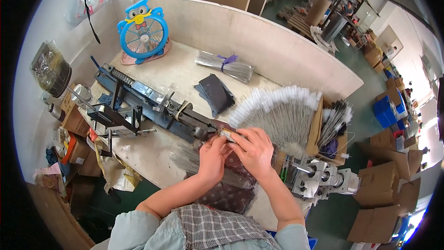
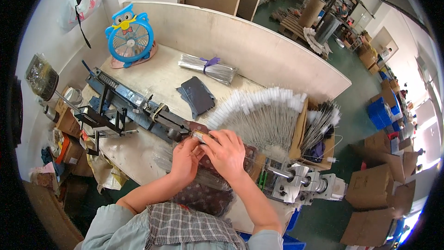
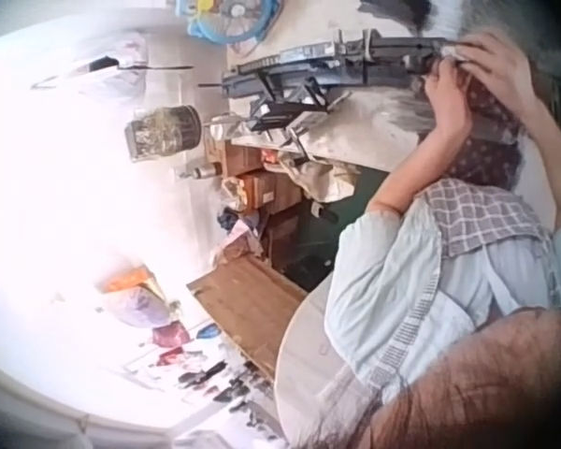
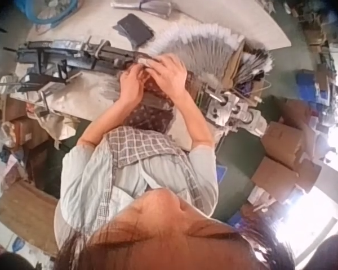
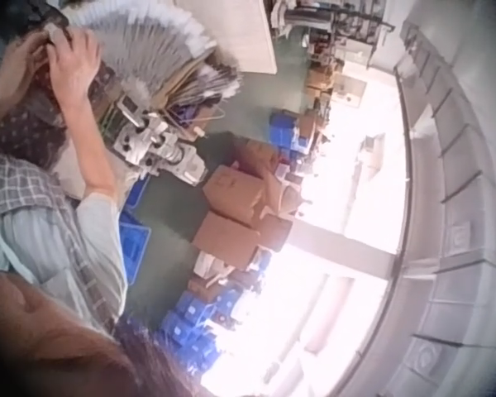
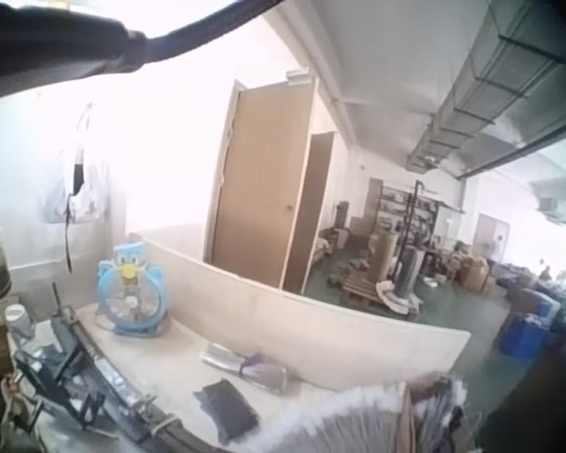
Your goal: Assembling small components using a manual mechanical fixture, applying a yellow tool and threading white sleeves onto metal rods.
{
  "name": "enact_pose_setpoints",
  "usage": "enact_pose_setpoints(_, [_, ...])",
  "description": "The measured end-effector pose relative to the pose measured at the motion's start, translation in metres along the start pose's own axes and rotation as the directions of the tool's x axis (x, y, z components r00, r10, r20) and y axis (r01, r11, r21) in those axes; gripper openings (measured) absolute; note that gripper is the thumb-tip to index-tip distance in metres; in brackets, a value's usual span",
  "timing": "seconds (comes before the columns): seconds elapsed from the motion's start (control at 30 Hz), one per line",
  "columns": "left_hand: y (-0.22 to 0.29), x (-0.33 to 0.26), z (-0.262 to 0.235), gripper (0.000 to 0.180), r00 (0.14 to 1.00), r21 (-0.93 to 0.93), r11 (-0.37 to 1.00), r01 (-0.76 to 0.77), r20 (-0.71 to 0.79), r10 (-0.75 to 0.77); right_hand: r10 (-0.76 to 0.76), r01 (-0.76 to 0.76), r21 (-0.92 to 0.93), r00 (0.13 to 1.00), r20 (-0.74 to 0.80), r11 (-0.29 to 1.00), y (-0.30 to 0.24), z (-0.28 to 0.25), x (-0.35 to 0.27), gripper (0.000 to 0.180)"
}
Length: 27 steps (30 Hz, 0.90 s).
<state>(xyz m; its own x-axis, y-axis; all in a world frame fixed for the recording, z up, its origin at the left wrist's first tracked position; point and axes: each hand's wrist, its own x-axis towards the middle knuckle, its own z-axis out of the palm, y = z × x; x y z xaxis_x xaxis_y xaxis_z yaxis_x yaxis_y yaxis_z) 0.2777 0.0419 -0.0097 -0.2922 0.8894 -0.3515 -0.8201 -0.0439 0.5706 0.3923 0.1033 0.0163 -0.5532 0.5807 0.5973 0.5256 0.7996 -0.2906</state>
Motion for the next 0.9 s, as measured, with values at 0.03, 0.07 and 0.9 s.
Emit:
enact_pose_setpoints(0.03, [-0.001,0.0,-0.001,0.012,1.0,-0.022,1.0,0.006,-0.001,-0.006,0.005,-0.005,0.011,1.0,-0.009,1.0,0.0,0.001,-0.001,0.027])
enact_pose_setpoints(0.07, [-0.001,0.0,-0.001,0.012,1.0,-0.022,1.0,0.007,-0.002,-0.007,0.011,-0.01,0.022,1.0,-0.018,1.0,0.001,0.001,-0.002,0.027])
enact_pose_setpoints(0.9, [0.006,-0.002,0.007,0.011,1.0,0.034,0.999,0.017,-0.012,-0.016,0.035,-0.036,0.06,0.999,0.005,0.998,-0.003,-0.007,0.003,0.03])
